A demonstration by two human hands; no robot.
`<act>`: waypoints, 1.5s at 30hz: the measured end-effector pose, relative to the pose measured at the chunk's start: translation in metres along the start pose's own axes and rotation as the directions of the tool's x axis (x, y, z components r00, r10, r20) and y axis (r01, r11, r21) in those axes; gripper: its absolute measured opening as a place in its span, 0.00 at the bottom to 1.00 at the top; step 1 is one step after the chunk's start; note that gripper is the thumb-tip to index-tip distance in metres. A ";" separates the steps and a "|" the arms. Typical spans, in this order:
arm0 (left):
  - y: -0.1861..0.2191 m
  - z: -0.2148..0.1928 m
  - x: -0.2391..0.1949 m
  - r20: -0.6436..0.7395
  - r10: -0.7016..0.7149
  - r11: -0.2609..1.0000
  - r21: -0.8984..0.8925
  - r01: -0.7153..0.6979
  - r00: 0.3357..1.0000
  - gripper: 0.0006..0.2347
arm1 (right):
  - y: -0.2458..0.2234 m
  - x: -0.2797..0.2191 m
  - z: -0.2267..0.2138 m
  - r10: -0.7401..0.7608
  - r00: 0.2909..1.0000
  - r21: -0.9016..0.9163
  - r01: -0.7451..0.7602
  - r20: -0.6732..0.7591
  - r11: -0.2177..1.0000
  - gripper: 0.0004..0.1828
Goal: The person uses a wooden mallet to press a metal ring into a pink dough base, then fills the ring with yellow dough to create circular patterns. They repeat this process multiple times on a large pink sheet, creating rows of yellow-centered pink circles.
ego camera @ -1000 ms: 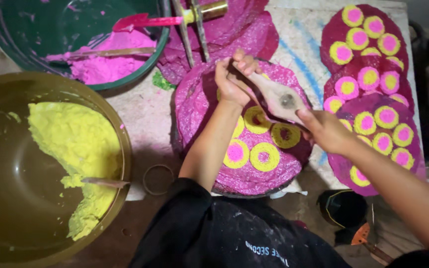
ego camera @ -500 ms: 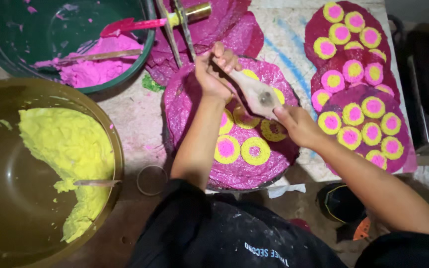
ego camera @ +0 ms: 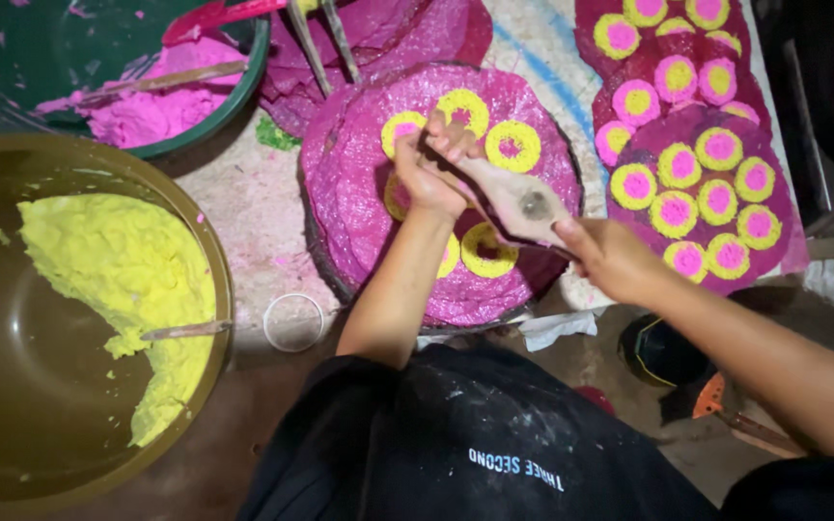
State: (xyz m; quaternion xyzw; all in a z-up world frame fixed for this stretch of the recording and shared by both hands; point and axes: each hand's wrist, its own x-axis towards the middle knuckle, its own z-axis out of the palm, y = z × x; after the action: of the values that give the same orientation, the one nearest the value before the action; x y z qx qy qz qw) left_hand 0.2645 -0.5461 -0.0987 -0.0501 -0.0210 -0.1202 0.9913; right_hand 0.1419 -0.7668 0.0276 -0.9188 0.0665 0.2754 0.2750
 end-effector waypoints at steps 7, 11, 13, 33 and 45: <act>-0.006 -0.006 -0.010 -0.041 0.024 0.999 0.029 -0.023 0.999 0.08 | -0.004 0.003 0.015 0.036 0.997 0.020 -0.037 0.069 0.999 0.40; -0.005 0.020 0.002 -0.062 0.064 0.997 0.046 -0.061 0.996 0.10 | 0.006 0.011 0.008 -0.036 0.998 -0.021 0.035 -0.051 0.999 0.34; 0.001 0.038 0.006 -0.016 0.064 0.992 0.106 -0.062 0.998 0.12 | 0.014 0.015 -0.001 -0.141 0.990 0.181 0.142 -0.021 0.973 0.36; -0.053 -0.017 0.066 -0.062 -0.023 1.000 0.007 0.024 0.998 0.11 | 0.022 0.041 -0.038 -0.053 0.992 -0.030 0.049 -0.114 0.998 0.34; -0.024 0.034 0.108 0.048 -0.015 0.988 0.155 0.007 0.999 0.12 | 0.025 0.077 -0.060 -0.114 0.985 0.160 0.134 -0.126 0.978 0.38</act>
State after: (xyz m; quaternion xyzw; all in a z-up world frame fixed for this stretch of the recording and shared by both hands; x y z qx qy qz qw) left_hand 0.3621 -0.5912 -0.0564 0.0241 -0.0548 -0.1223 0.9907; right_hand 0.2283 -0.8175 0.0157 -0.9092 0.0477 0.1972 0.3636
